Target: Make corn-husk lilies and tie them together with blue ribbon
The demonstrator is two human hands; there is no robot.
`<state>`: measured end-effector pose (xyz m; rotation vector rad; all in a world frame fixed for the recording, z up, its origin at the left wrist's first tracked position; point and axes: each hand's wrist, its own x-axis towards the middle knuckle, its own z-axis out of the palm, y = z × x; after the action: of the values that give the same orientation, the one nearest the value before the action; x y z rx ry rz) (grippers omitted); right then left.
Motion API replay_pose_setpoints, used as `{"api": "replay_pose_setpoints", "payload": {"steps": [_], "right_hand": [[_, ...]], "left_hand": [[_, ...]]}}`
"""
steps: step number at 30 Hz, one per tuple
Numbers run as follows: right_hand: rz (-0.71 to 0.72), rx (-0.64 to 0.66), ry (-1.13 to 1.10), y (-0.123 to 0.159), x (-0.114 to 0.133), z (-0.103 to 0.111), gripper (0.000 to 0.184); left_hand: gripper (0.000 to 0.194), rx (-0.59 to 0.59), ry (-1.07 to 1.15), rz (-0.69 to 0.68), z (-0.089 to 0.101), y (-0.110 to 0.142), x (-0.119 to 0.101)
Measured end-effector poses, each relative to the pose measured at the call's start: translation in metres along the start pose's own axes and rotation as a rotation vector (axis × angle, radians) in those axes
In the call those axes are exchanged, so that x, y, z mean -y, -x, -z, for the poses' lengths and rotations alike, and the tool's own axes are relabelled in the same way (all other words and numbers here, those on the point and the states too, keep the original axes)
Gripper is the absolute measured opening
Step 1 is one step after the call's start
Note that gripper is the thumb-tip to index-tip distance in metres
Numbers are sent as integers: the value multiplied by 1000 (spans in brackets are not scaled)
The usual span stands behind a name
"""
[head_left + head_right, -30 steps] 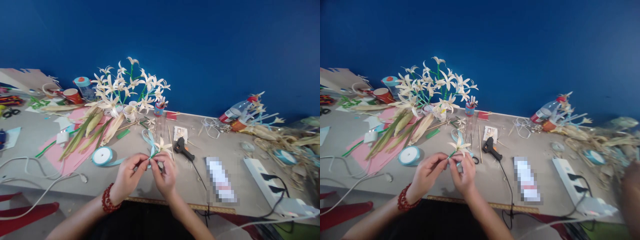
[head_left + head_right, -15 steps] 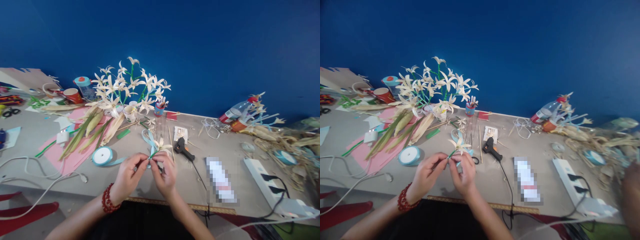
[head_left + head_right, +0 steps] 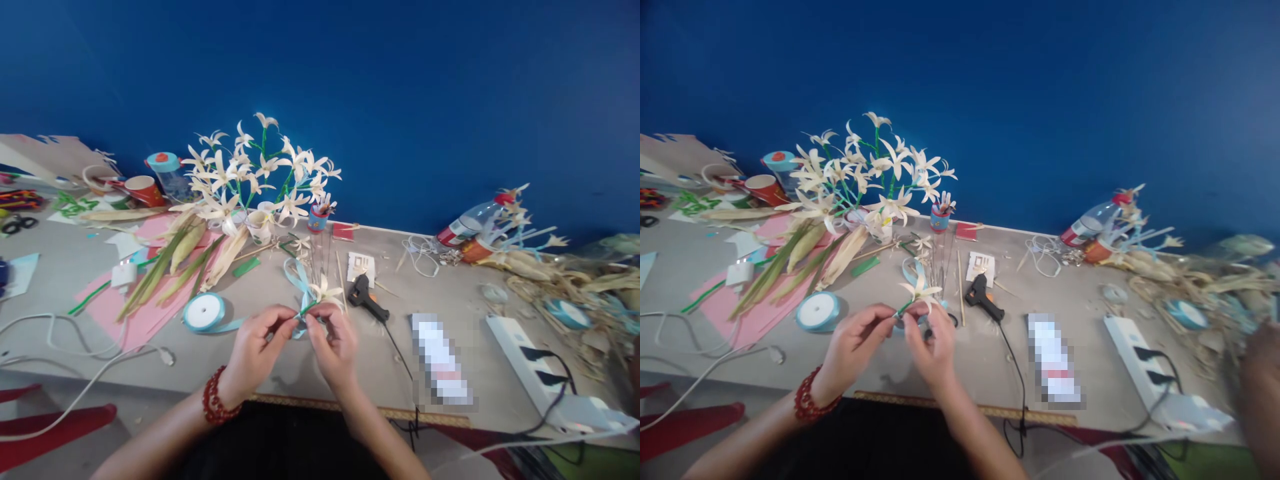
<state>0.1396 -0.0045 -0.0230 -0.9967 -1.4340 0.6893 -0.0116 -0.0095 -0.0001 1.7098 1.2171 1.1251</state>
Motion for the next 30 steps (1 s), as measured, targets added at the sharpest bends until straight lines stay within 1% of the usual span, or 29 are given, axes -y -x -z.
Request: {"api": "replay_pose_setpoints", "payload": {"steps": [12,18,24,30], "right_hand": [[170,23,98,-5,6,0,16],[171,70,73,-8,6,1,15],[119,75,49,-7,8,1,15],[33,152,45,-6,10,2,6]], "left_hand": [[15,-32,52,31,0,0,0],[18,-22,163,134,-1,0,1],[16,-56,162,101,-2,-1,4],[17,-87,265,157,-2,-1,6]]}}
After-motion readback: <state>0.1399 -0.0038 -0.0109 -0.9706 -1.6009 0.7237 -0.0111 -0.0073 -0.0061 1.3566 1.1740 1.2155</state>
